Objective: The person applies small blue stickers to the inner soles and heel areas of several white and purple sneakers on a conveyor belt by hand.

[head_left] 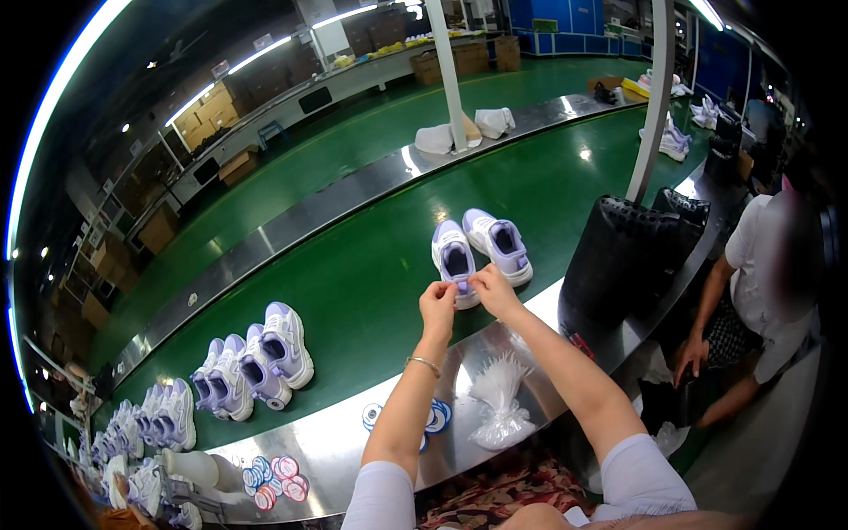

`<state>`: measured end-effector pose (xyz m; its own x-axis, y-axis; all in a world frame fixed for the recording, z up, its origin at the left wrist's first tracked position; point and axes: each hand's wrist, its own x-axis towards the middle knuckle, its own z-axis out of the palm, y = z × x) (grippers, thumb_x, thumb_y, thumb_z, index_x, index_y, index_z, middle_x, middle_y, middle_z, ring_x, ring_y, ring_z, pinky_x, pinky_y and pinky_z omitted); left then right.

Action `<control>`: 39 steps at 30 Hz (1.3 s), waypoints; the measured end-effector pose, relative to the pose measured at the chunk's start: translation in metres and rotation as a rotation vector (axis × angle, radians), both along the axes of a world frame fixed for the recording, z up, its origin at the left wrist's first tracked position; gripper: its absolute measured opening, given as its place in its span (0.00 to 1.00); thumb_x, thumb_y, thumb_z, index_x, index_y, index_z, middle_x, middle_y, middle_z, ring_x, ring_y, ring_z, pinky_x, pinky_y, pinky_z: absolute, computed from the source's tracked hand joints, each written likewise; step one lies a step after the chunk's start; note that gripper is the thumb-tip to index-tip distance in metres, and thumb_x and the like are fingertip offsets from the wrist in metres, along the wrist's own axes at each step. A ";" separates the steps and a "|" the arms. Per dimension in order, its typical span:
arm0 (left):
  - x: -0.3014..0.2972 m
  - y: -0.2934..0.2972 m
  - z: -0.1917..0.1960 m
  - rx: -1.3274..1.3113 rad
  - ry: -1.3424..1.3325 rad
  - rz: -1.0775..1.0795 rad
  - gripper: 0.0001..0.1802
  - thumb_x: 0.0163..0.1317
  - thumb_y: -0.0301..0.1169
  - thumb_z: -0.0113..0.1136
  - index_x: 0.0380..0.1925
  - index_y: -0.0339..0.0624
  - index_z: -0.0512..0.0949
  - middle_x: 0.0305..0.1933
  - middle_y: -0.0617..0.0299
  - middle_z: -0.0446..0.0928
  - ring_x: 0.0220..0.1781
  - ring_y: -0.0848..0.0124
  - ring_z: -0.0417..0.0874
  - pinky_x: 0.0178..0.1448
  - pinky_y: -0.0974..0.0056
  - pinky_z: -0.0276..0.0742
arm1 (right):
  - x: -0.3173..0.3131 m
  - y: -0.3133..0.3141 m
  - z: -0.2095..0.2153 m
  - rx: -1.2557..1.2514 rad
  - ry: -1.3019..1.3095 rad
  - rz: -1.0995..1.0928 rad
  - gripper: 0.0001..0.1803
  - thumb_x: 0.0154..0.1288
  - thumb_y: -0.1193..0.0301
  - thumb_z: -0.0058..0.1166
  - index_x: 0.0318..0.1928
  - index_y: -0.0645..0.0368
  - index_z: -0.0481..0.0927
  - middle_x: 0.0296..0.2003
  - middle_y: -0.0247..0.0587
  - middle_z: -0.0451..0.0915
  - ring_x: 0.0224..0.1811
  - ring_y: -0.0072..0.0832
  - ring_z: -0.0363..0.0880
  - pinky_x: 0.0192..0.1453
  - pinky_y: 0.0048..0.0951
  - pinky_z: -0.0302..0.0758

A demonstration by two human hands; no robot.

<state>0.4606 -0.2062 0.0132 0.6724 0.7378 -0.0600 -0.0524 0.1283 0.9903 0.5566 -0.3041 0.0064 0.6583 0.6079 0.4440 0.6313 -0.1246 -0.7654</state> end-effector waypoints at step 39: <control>-0.013 0.003 0.026 0.169 -0.117 -0.133 0.03 0.59 0.24 0.52 0.30 0.37 0.74 0.27 0.65 0.75 0.27 0.79 0.75 0.23 0.77 0.67 | -0.007 0.015 0.028 0.314 0.711 0.283 0.06 0.54 0.74 0.57 0.31 0.63 0.76 0.28 0.35 0.77 0.31 0.19 0.74 0.36 0.19 0.70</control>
<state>0.4478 -0.2029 0.0388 0.7591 0.6355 0.1408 -0.1622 -0.0248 0.9864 0.5494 -0.2891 0.0341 0.6865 0.7102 0.1560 -0.0416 0.2526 -0.9667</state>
